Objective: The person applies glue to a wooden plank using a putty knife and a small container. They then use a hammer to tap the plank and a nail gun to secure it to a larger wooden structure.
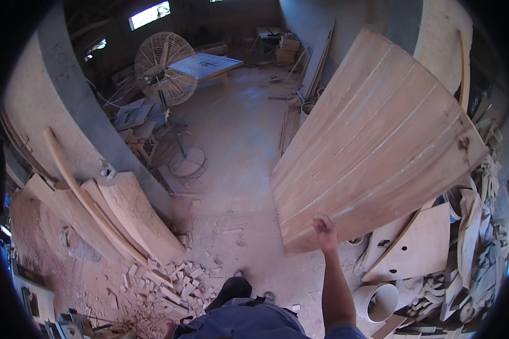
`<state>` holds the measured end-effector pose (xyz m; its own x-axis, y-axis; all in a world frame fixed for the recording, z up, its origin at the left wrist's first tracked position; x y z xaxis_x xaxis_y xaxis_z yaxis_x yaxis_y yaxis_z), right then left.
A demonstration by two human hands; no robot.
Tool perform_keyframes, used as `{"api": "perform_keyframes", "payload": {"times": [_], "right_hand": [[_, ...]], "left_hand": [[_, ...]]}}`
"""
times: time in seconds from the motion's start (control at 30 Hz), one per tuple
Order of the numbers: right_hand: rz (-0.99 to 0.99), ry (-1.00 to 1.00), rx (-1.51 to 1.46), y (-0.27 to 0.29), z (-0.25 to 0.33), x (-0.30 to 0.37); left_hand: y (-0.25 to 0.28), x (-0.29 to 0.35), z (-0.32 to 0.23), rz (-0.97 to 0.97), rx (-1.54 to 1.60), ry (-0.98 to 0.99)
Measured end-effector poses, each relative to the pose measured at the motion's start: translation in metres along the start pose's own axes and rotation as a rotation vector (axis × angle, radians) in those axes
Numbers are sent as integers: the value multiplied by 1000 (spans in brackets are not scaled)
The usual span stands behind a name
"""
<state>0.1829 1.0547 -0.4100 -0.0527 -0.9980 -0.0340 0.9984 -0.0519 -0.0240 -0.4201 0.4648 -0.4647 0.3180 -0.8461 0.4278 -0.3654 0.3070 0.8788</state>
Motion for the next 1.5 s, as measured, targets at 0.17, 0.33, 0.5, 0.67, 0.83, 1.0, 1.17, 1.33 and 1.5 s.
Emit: {"api": "perform_keyframes", "payload": {"times": [0.17,0.33,0.5,0.67,0.83,1.0,1.17,1.33,1.5], "right_hand": [[102,163,372,-78,-11,-142],[414,-65,1212,-16,-290,-115],[443,-958,861,-93,-320,-111],[388,-1070,880,-124,-340,-245],[394,-794,898,-173,-381,-457],[-13,-493,320,-202,-322,-817],[42,-321,27,-316,-122,-1011],[550,-406,150,-386,-139,-1171],[468,-218,601,-364,-224,-1289]], "left_hand": [[-27,-142,-20,200,322,616],[-41,-390,-107,198,440,457],[116,-653,-138,-319,315,-32],[278,-907,-321,-301,735,44],[340,-1024,-389,-232,623,6],[343,-1070,-365,54,484,252],[325,-1092,-306,138,470,541],[241,-1206,-349,123,509,585],[288,-1343,-362,180,713,623]]}}
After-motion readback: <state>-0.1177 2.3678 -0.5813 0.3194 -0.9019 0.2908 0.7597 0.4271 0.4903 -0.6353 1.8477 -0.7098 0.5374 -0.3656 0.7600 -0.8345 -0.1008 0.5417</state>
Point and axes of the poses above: each hand's wrist, its own x-axis away from the middle knuckle, its own y-axis out of the back of the hand, z = x × y, the point moved 5 cm from there along -x, towards the middle knuckle, and after that the axes turned 4 degrees about x, right-handed, at the moved point
